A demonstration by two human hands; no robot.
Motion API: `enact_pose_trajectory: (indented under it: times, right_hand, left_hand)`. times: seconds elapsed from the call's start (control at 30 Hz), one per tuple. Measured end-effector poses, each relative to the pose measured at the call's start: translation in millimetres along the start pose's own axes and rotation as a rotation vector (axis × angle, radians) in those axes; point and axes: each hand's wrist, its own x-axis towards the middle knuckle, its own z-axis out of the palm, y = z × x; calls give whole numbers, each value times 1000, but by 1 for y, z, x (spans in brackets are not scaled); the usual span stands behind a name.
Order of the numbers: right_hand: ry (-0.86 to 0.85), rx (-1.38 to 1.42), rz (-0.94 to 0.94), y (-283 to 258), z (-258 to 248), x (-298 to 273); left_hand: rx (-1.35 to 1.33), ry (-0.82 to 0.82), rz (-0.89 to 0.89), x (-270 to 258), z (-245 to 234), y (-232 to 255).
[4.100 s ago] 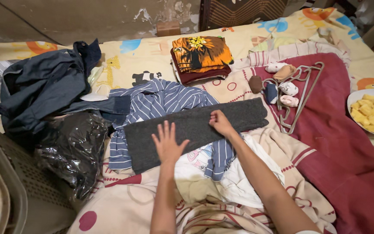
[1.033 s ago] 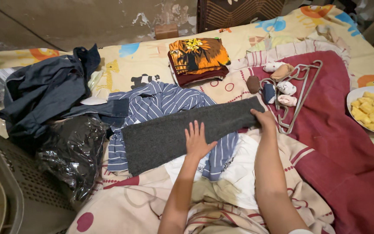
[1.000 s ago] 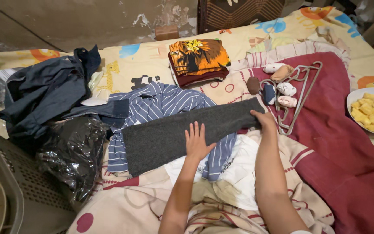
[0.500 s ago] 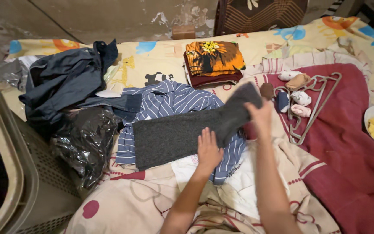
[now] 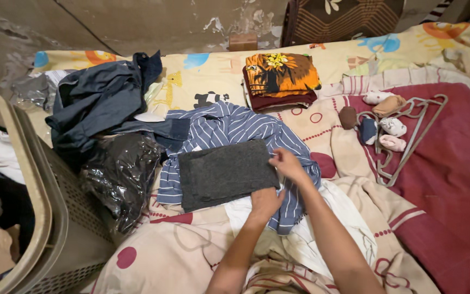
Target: The person folds multiple clothing items one at a time on a bed, including shirts, a pair of patterned shorts, and a grey sweater, before placing some items into a laundry basket.
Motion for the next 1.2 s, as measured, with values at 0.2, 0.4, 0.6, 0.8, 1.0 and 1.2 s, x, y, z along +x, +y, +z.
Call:
enact_pose_trajectory:
  times: [0.2, 0.4, 0.6, 0.8, 1.0, 1.2]
  right_hand:
    - [-244, 262, 351, 32, 5, 11]
    - [-457, 677, 488, 18, -3, 4]
    - [-401, 992, 543, -17, 16, -10]
    - [-45, 692, 412, -88, -70, 11]
    - [-46, 573, 117, -202, -210, 27]
    - [97, -758, -365, -240, -177, 30]
  left_hand:
    - [-220, -416, -216, -1, -28, 10]
    - [-252, -336, -149, 3, -55, 19]
    - [-200, -484, -91, 21, -122, 36]
    - [-602, 47, 126, 35, -179, 25]
    - [-1359, -170, -427, 18, -144, -10]
    - [-1589, -206, -664, 1, -68, -38]
